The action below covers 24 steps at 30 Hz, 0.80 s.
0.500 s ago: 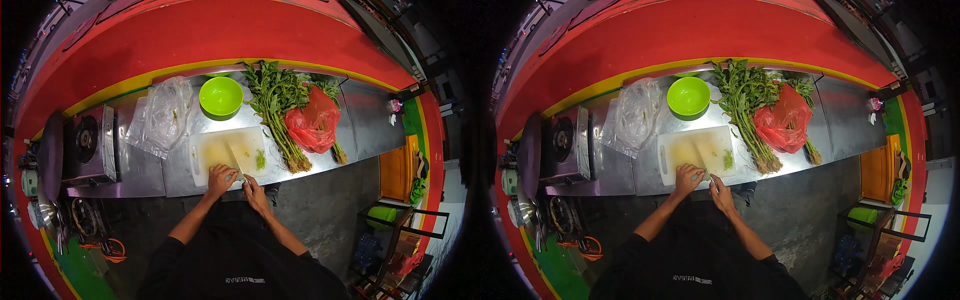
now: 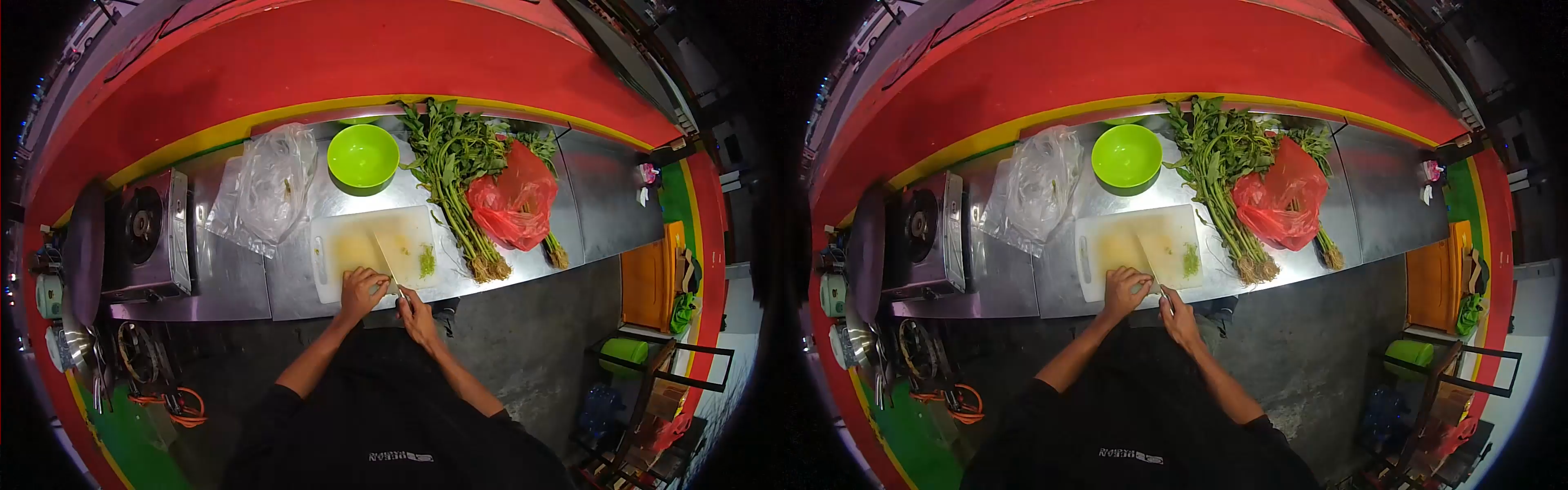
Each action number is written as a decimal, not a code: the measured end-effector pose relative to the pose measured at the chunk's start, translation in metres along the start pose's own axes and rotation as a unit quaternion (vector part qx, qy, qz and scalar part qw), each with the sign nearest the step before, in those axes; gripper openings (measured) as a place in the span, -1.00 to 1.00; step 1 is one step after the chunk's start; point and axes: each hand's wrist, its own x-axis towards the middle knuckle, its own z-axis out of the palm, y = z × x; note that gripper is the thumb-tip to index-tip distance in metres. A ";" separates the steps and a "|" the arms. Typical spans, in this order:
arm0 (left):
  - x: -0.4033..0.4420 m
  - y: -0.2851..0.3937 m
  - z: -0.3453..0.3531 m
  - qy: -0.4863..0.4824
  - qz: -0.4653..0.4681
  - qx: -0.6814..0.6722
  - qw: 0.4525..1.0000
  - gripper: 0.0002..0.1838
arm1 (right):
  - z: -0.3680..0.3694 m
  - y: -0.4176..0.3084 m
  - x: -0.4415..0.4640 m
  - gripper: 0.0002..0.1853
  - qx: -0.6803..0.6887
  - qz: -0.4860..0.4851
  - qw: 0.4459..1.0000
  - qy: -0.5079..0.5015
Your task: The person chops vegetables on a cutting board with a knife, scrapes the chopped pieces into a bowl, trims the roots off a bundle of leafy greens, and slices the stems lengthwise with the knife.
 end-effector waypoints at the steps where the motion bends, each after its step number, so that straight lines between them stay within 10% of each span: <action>1: 0.000 0.000 0.000 -0.001 -0.002 0.001 1.000 -0.94 | 0.000 0.000 0.000 -0.58 -0.002 0.008 1.000 -0.004; 24: -0.002 -0.002 0.001 -0.015 -0.005 -0.004 1.000 -0.91 | 0.009 0.011 0.007 -0.61 0.031 -0.025 0.999 0.003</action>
